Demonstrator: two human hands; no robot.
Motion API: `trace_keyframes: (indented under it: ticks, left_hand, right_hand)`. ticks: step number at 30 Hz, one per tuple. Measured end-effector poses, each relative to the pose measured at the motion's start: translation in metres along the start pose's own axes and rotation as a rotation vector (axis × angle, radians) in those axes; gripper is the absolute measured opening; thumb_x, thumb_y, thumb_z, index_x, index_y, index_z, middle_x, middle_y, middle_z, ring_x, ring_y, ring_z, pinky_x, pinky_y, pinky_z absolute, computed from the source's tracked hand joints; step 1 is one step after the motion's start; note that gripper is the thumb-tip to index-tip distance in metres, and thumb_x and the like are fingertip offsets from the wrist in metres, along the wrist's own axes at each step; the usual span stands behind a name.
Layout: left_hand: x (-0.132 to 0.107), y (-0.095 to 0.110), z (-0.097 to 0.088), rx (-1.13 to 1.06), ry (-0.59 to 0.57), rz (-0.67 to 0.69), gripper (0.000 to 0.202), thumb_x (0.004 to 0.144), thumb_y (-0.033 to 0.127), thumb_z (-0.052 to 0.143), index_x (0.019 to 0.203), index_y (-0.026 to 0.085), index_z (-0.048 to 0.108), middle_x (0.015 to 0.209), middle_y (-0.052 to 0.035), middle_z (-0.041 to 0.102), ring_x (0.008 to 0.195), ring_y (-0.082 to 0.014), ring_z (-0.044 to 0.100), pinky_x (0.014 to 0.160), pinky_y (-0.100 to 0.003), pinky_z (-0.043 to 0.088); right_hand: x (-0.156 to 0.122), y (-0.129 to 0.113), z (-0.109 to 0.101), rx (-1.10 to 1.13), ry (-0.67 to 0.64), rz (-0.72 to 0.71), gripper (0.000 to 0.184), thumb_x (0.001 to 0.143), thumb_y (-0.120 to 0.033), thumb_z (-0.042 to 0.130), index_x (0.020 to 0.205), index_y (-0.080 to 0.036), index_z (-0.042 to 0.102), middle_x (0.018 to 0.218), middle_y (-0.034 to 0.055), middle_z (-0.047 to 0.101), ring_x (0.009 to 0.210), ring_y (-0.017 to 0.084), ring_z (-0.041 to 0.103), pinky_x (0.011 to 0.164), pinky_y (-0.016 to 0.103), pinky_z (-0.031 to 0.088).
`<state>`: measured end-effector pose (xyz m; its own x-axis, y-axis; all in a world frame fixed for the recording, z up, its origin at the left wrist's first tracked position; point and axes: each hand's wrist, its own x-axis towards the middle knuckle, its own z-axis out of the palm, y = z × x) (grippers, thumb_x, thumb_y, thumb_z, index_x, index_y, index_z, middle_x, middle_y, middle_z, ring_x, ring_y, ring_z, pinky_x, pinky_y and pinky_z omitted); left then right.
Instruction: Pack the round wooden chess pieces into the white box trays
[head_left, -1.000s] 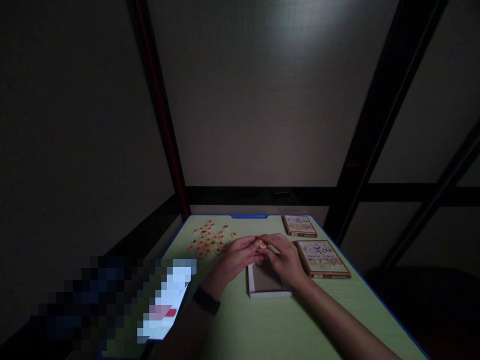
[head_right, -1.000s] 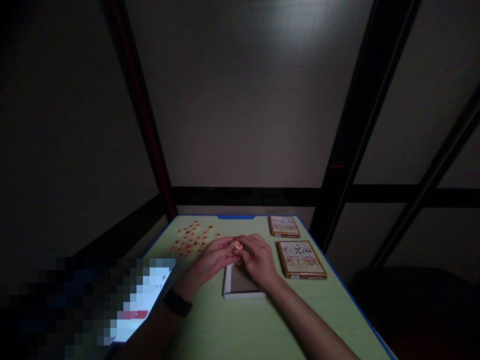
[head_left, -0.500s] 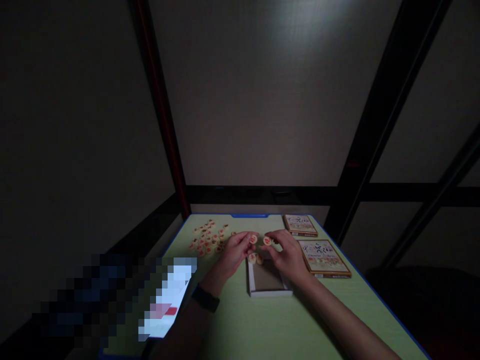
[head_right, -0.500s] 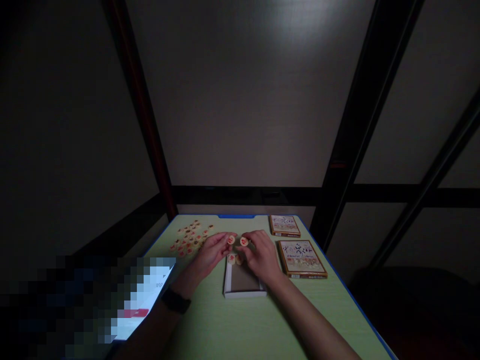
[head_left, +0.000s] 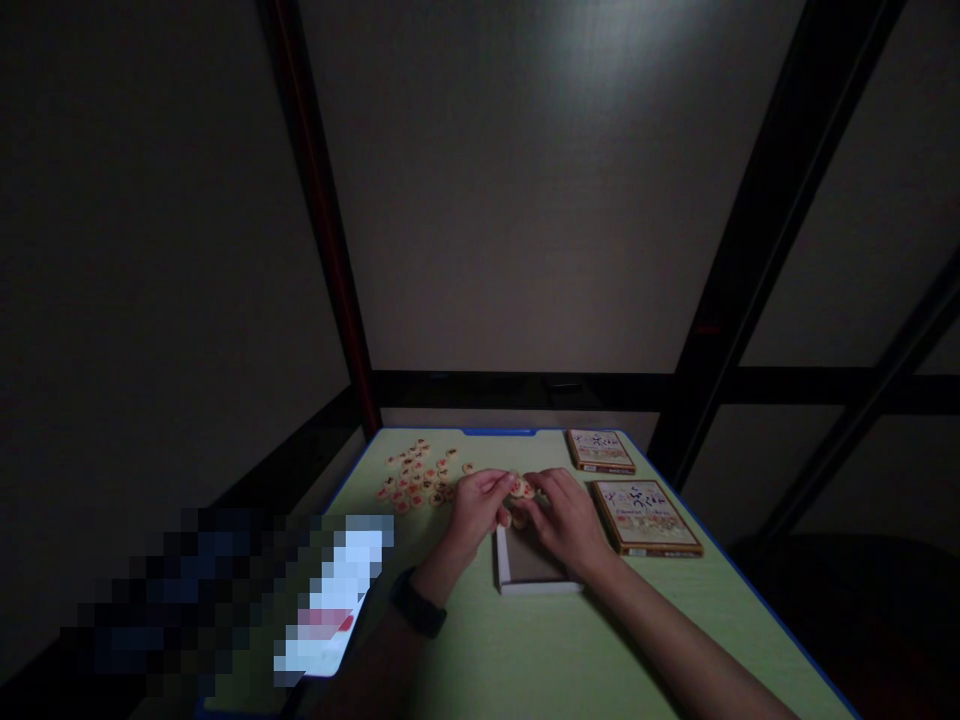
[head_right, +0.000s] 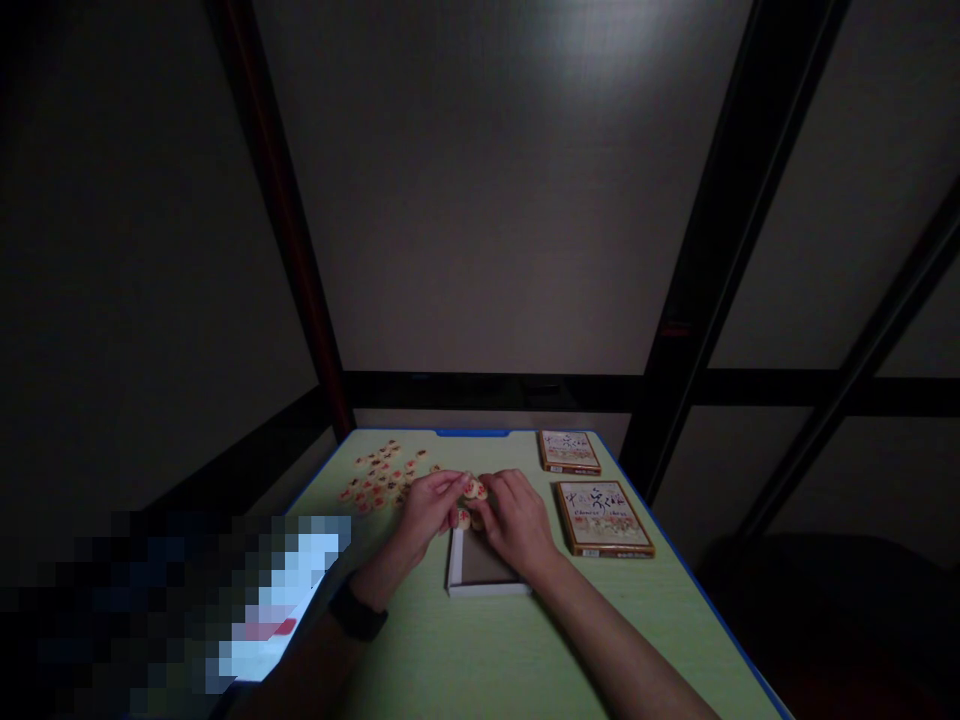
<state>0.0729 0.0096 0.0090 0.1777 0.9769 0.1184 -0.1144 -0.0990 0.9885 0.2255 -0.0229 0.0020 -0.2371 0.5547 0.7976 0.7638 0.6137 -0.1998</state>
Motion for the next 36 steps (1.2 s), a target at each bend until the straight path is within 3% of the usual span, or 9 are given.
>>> trace_keyframes:
  ticks: [6,14,20,23,27,30,36]
  left_hand:
    - [0.0,-0.006,0.005,0.05,-0.024,0.046,0.054,0.066,0.064,0.068,0.079,0.012,0.067,0.061,-0.0018,0.064,0.031,-0.006,0.043,0.03,-0.02,0.026]
    - [-0.008,0.006,0.003,-0.048,-0.099,-0.009,0.049,0.07,0.058,0.07,0.083,0.01,0.07,0.056,-0.0005,0.058,0.04,-0.0063,0.046,0.036,-0.018,0.026]
    - [-0.003,0.005,-0.005,-0.057,-0.074,-0.002,0.043,0.067,0.051,0.075,0.079,0.01,0.072,0.05,0.002,0.052,0.042,-0.0056,0.042,0.04,-0.018,0.027]
    - [0.001,0.008,-0.012,0.023,-0.13,0.015,0.038,0.067,0.047,0.076,0.075,0.01,0.072,0.051,0.0013,0.055,0.042,-0.0052,0.041,0.039,-0.018,0.026]
    - [0.003,0.012,-0.019,0.082,-0.213,-0.005,0.035,0.066,0.044,0.077,0.075,0.01,0.072,0.055,-0.0014,0.061,0.041,-0.0063,0.044,0.038,-0.019,0.027]
    - [0.004,0.012,-0.018,0.019,-0.184,-0.018,0.034,0.062,0.041,0.08,0.078,0.012,0.071,0.059,-0.0023,0.065,0.042,-0.0072,0.047,0.038,-0.019,0.029]
    - [0.004,0.012,-0.015,0.018,-0.163,-0.032,0.035,0.058,0.043,0.083,0.068,0.013,0.067,0.056,-0.0022,0.064,0.042,-0.0073,0.047,0.04,-0.02,0.032]
  right_hand:
    - [-0.001,-0.007,0.001,0.009,0.03,0.0,0.018,0.094,-0.027,0.051,0.104,-0.017,0.061,0.087,0.0088,0.064,0.082,0.022,0.058,0.072,0.034,0.048]
    - [-0.002,-0.01,0.004,0.041,0.095,0.094,0.019,0.093,-0.031,0.053,0.105,-0.019,0.062,0.09,0.009,0.064,0.083,0.022,0.059,0.073,0.035,0.05]
    - [0.001,-0.005,-0.002,0.1,-0.098,0.084,0.027,0.093,-0.029,0.052,0.116,-0.02,0.06,0.086,0.0074,0.065,0.079,0.021,0.062,0.069,0.031,0.05]
    - [0.004,0.0,-0.007,0.095,-0.205,0.052,0.029,0.094,-0.028,0.049,0.119,-0.019,0.061,0.084,0.0062,0.067,0.074,0.018,0.062,0.066,0.029,0.049]
    - [0.006,0.002,-0.01,0.068,-0.299,0.048,0.026,0.094,-0.03,0.051,0.112,-0.018,0.064,0.081,0.0053,0.068,0.071,0.017,0.063,0.065,0.027,0.046]
    - [0.007,0.002,-0.011,0.061,-0.348,0.051,0.021,0.095,-0.028,0.049,0.103,-0.018,0.066,0.081,0.0052,0.068,0.071,0.017,0.063,0.065,0.026,0.045]
    - [0.006,0.0,-0.011,-0.004,-0.399,0.071,0.019,0.094,-0.03,0.052,0.102,-0.018,0.064,0.084,0.0056,0.068,0.075,0.018,0.064,0.066,0.026,0.044]
